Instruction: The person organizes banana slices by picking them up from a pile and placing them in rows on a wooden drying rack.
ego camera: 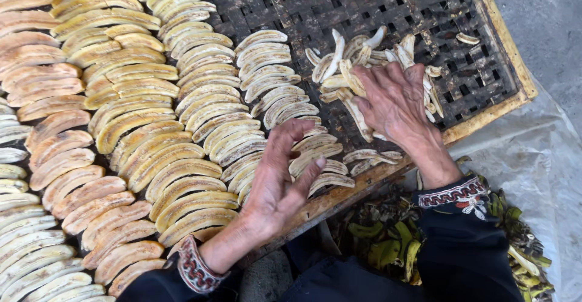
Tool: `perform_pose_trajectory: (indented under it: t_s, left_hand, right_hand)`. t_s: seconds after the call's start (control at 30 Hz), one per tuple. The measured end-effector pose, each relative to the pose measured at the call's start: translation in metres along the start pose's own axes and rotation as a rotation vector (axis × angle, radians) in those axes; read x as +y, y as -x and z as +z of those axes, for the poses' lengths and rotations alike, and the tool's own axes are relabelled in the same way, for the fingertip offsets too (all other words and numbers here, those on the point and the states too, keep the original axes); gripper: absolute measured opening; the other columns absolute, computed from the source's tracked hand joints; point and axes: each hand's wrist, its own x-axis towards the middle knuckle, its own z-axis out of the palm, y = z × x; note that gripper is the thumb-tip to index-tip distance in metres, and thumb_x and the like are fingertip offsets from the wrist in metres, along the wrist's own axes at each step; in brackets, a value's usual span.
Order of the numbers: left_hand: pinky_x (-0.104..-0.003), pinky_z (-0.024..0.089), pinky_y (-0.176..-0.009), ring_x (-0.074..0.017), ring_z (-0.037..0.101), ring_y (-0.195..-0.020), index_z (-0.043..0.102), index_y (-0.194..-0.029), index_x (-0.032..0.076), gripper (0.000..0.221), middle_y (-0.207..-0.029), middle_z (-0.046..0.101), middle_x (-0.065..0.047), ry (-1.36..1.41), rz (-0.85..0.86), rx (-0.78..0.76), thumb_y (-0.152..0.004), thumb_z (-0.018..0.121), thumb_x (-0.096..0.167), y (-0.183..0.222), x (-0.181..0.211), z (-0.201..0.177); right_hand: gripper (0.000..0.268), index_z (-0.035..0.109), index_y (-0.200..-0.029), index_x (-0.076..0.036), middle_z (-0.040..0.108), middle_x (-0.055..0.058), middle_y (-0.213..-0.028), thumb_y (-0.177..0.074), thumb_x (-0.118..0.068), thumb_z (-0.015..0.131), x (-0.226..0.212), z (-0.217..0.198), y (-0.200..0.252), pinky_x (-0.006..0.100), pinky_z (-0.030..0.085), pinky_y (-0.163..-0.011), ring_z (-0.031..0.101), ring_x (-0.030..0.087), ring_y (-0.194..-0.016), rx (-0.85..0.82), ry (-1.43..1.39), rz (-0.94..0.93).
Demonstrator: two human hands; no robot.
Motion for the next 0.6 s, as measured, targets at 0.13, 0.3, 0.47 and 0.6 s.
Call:
perform_pose_trajectory:
  t_s: [0.13, 0.3, 0.47, 0.6]
  left_hand:
    - [-0.039, 0.056, -0.100, -0.0242, 0.059, -0.123, 0.047, -0.142, 0.007, 0.053, -0.139, 0.058, -0.011, 0.174, -0.197, 0.042, -0.094, 0.068, 0.019, -0.029, -0.018, -0.002]
    - [-0.034, 0.046, -0.110, -0.0198, 0.052, -0.132, 0.043, -0.147, 0.013, 0.051, -0.144, 0.053, -0.011, 0.669, -0.482, -0.004, -0.102, 0.059, 0.031, -0.063, -0.033, 0.023]
    - [-0.044, 0.058, -0.099, -0.0268, 0.068, -0.108, 0.061, -0.124, 0.004, 0.039, -0.119, 0.070, -0.016, 1.039, -0.558, 0.122, -0.106, 0.038, 0.030, -0.073, -0.043, 0.010]
    - [-0.041, 0.061, -0.095, -0.0231, 0.072, -0.098, 0.061, -0.119, 0.002, 0.035, -0.106, 0.075, -0.012, 1.079, -0.490, 0.210, -0.107, 0.040, 0.028, -0.064, -0.053, -0.020]
  right_hand:
    - [0.046, 0.065, -0.129, -0.012, 0.071, 0.007, -0.109, -0.086, -0.022, 0.077, 0.006, -0.004, -0.014, 0.054, 0.049, -0.085, 0.065, 0.020, -0.094, -0.048, -0.285, 0.076]
    - [0.036, 0.067, -0.122, -0.009, 0.072, 0.005, -0.101, -0.088, -0.013, 0.080, -0.018, -0.020, -0.018, 0.028, 0.056, -0.063, 0.067, 0.014, -0.087, -0.117, -0.825, 0.085]
    - [0.029, 0.067, -0.126, -0.008, 0.070, 0.004, -0.111, -0.098, -0.012, 0.073, -0.004, -0.016, -0.037, 0.033, 0.059, -0.088, 0.067, 0.015, -0.100, -0.053, -0.631, -0.099]
    - [0.041, 0.071, -0.122, -0.013, 0.069, 0.011, -0.122, -0.081, -0.015, 0.075, 0.006, 0.003, -0.047, 0.058, 0.046, -0.094, 0.056, 0.030, -0.114, -0.078, -0.043, -0.211]
